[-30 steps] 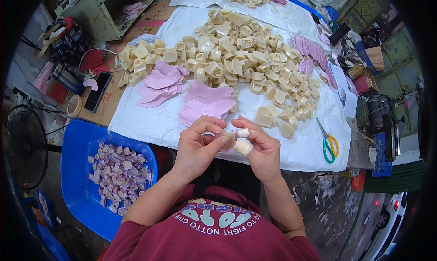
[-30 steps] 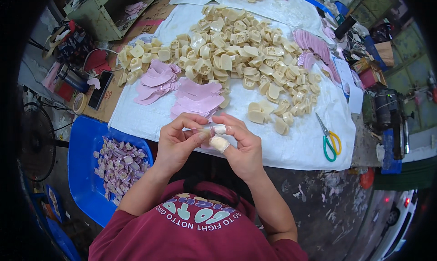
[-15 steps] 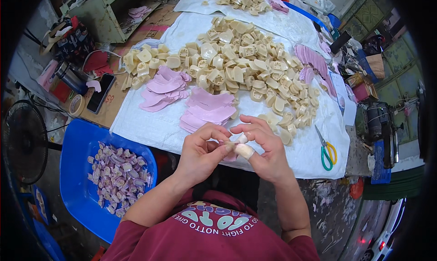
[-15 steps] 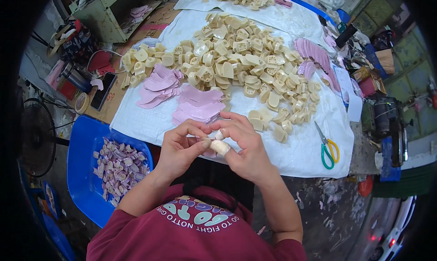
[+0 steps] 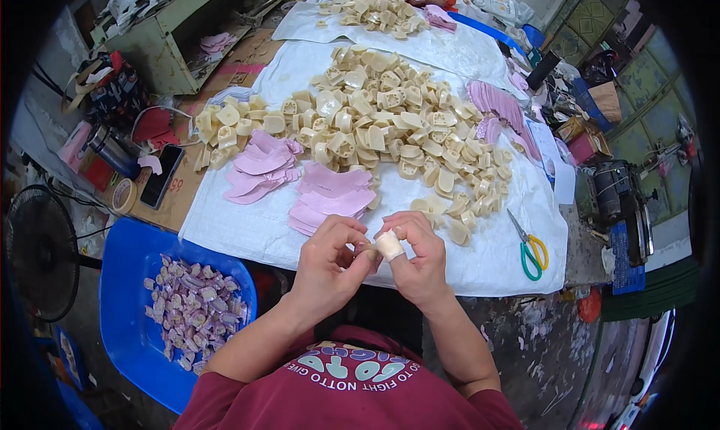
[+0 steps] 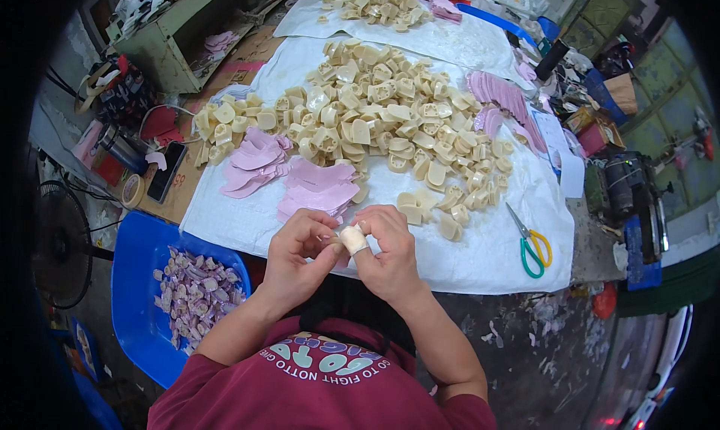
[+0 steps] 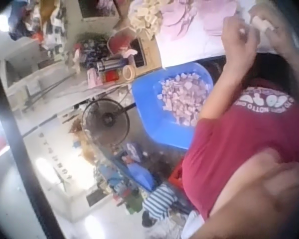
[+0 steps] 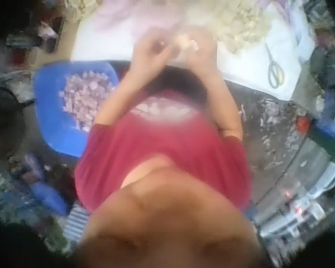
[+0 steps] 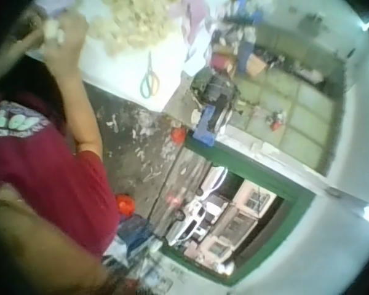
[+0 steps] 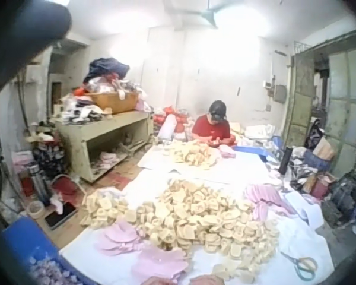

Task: The person repeatedly picks up a pink fabric piece and a beige plastic mold, presses them together by hand, and places the assembled unit into a blue bin. The process is repetitive, involving manual pressing of the two components to form a finished item.

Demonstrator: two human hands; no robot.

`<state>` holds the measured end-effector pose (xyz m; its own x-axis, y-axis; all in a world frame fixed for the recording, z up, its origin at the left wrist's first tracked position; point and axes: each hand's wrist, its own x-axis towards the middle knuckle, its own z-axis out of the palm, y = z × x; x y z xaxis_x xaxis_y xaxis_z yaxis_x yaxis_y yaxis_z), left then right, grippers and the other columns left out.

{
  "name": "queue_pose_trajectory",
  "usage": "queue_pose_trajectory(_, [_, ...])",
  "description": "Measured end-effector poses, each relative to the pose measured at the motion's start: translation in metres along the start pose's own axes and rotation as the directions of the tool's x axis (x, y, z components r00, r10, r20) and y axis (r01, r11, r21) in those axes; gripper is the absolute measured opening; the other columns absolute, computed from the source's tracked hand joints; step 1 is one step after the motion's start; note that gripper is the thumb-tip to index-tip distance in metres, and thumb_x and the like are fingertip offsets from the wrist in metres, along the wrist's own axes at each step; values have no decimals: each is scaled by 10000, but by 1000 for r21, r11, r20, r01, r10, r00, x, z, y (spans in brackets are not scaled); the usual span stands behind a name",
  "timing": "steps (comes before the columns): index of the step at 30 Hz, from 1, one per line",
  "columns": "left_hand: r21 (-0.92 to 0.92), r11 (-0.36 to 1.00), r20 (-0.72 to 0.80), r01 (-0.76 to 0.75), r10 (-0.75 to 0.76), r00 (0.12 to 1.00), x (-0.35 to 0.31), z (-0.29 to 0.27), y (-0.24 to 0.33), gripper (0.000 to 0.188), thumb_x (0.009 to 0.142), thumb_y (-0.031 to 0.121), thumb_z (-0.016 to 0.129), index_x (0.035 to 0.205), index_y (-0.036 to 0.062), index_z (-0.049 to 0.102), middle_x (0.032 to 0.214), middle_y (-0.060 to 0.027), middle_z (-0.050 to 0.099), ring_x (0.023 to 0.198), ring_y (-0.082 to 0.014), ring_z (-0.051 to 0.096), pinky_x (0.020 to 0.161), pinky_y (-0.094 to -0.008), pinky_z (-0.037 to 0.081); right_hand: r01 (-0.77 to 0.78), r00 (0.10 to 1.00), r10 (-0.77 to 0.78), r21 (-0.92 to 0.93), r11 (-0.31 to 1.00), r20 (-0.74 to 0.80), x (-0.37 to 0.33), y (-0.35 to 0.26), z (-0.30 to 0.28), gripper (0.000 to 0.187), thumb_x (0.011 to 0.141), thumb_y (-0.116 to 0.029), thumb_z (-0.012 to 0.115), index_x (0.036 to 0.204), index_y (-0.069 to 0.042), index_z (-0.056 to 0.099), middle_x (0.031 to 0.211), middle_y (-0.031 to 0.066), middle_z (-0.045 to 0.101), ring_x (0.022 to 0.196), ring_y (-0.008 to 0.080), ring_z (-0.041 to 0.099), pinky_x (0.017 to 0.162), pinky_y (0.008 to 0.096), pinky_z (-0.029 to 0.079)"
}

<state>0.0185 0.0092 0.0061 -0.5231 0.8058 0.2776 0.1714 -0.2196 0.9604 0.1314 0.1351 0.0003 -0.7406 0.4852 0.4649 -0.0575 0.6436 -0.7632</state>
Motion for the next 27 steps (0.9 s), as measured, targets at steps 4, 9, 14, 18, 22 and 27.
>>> queue_pose_trajectory(4, [4,999,0,37,-37,999,3,-7,-5,145,834,-78,603,956,-17,554,1100,-106,526,842,-157,664,687,-246,555,86,996,-86,-6,996,27,10,-10,-4,110,781,-98,671,840,-36,603,968,102,656,1011,320,581,875,415,446])
queue_pose_trajectory(9, [-468,852,-34,236,-284,958,6,6,6,244,929,143,575,1136,18,544,1145,-133,562,854,-215,674,766,-336,563,164,947,-207,-185,969,-246,15,-15,-7,111,763,-71,678,823,-29,594,975,110,649,1003,351,573,874,432,449])
queue_pose_trajectory(14, [-804,325,344,498,-430,835,4,-1,2,443,986,394,411,1257,52,490,1077,-139,621,969,-244,641,809,-402,546,305,912,-364,-278,911,-191,4,-32,6,170,746,-98,712,866,-15,625,1086,147,644,1072,377,544,918,445,432])
queue_pose_trajectory(18, [-820,387,261,421,-402,878,8,-6,21,441,934,224,444,1337,50,415,1141,-136,596,988,-249,625,824,-422,529,-170,937,321,623,764,-138,-7,-20,20,325,870,-135,645,1173,-22,614,1333,123,527,1164,247,520,1008,372,389])
queue_pose_trajectory(22, [-758,563,57,330,-446,893,7,10,27,446,970,271,428,1356,50,413,1136,-95,585,951,-186,608,754,-338,518,-280,941,332,691,667,61,1,-23,33,356,919,-89,582,1270,-30,564,1395,127,466,1160,165,523,961,314,431])
queue_pose_trajectory(27, [-665,714,-89,220,-369,925,11,17,16,444,1007,379,411,1297,51,487,956,-45,585,676,-86,554,504,-218,435,-240,968,241,495,835,63,-4,-15,34,363,953,-117,535,1303,-24,524,1225,81,566,850,92,578,726,232,487])
